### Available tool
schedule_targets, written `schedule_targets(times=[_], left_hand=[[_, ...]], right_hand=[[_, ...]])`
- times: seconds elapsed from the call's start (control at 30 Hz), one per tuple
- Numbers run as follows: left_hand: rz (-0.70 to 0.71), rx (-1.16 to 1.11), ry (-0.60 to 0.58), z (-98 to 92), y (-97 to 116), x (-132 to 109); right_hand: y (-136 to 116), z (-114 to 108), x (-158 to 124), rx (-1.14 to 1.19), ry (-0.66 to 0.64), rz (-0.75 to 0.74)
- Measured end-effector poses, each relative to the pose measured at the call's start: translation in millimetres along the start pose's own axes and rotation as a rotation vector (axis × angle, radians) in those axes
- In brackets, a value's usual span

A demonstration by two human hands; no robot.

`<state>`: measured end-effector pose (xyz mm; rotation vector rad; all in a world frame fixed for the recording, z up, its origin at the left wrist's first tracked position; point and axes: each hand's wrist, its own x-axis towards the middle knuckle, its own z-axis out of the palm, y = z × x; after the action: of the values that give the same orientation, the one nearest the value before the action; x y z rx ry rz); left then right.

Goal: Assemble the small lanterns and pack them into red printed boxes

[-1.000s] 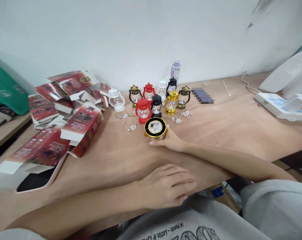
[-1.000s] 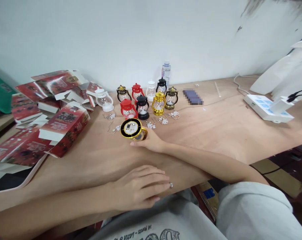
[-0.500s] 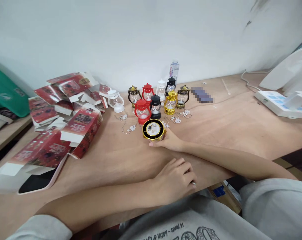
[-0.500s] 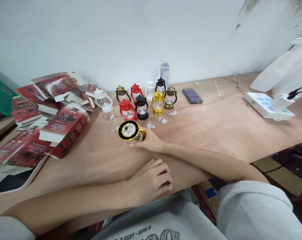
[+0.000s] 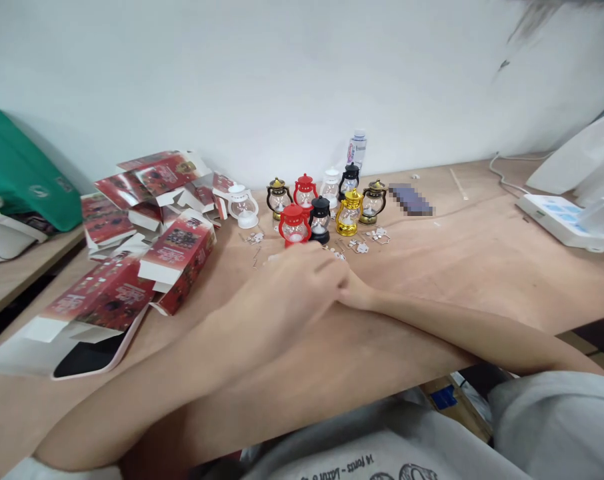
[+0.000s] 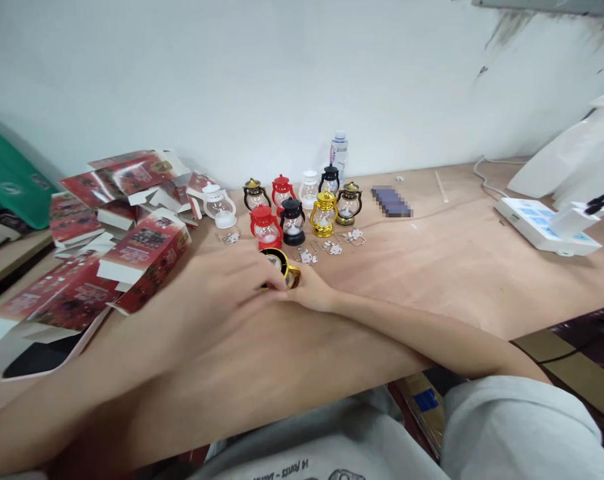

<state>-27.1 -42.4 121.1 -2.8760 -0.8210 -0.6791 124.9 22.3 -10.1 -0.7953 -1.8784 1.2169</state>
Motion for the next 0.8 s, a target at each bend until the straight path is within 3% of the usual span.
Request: schedule_targets(times=[0.1,0.2,0.63,0.8], left_hand=[[-0.14,0.037,-0.022,-13.8,-21,2],[-0.197,0.028,-0.066,-9.9,-32,5],[-0.134,-0.026,-0.103,-3.1,-36,6],[-0.122,-0.077,-0.068,-11.9,-36,6]], right_hand=[[-4,0,0,0.155,0.0,0.042],[-7,1,1,0.234,0.019,0.08],[-5,0,0,0.211,0.005,0.067],[-7,0,0,0.182,-0.001,0.034]])
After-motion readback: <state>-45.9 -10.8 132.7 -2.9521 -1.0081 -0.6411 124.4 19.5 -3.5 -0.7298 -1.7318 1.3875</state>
